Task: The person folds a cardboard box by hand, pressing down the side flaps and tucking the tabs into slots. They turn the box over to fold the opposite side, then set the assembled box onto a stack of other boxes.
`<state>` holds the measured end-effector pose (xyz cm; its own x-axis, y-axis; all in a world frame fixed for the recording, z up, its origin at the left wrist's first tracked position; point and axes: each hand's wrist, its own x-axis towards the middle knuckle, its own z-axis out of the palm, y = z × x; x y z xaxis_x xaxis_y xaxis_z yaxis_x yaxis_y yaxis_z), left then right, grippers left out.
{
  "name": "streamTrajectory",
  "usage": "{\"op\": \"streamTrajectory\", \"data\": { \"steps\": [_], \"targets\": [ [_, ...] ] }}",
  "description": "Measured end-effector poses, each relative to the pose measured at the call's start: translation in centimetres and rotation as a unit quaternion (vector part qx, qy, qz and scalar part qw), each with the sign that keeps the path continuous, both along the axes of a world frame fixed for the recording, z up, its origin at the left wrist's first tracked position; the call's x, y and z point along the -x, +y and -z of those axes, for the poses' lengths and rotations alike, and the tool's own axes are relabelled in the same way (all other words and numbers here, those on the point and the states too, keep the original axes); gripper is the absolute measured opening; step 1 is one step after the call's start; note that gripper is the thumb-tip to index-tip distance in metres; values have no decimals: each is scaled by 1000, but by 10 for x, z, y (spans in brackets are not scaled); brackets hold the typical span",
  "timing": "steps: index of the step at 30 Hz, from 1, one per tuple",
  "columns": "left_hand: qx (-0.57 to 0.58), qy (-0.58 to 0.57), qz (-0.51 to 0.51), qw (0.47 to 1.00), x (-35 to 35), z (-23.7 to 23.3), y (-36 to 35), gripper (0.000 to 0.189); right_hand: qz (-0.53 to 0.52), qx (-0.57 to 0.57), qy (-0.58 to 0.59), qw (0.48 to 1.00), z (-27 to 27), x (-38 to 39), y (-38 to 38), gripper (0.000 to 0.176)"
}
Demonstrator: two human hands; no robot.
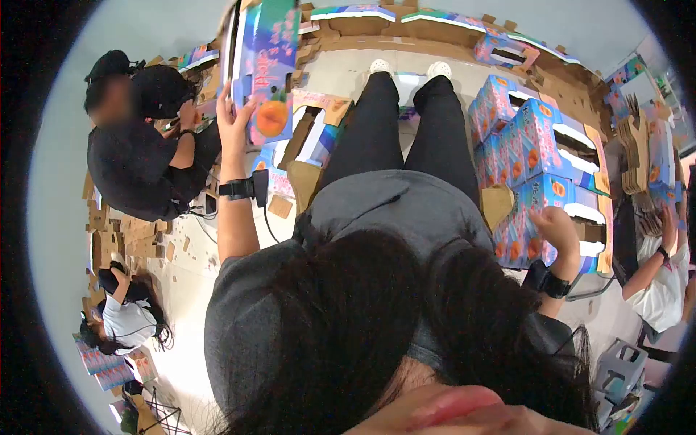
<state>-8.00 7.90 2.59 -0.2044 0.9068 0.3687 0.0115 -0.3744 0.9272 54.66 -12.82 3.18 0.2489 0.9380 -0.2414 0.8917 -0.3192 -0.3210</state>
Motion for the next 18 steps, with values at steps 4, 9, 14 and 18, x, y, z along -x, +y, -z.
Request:
{"op": "streamTrajectory", "data": {
  "steps": [4,9,14,18],
  "targets": [
    [-229,262,-106,932,-40,-41,-22,89,-69,-127,21,989,-25,40,12,43],
    [-333,406,-170,834,-101,-58,-53,103,-130,-206,40,969,-45,82,19,36],
    [-359,411,-85,834,-139,-36,-59,91,-167,-348,33,922,-50,94,16,31],
    [-333,446,-17,831,-154,-25,-64,85,-163,-507,41,845,-51,107,15,30]
  ]
}}
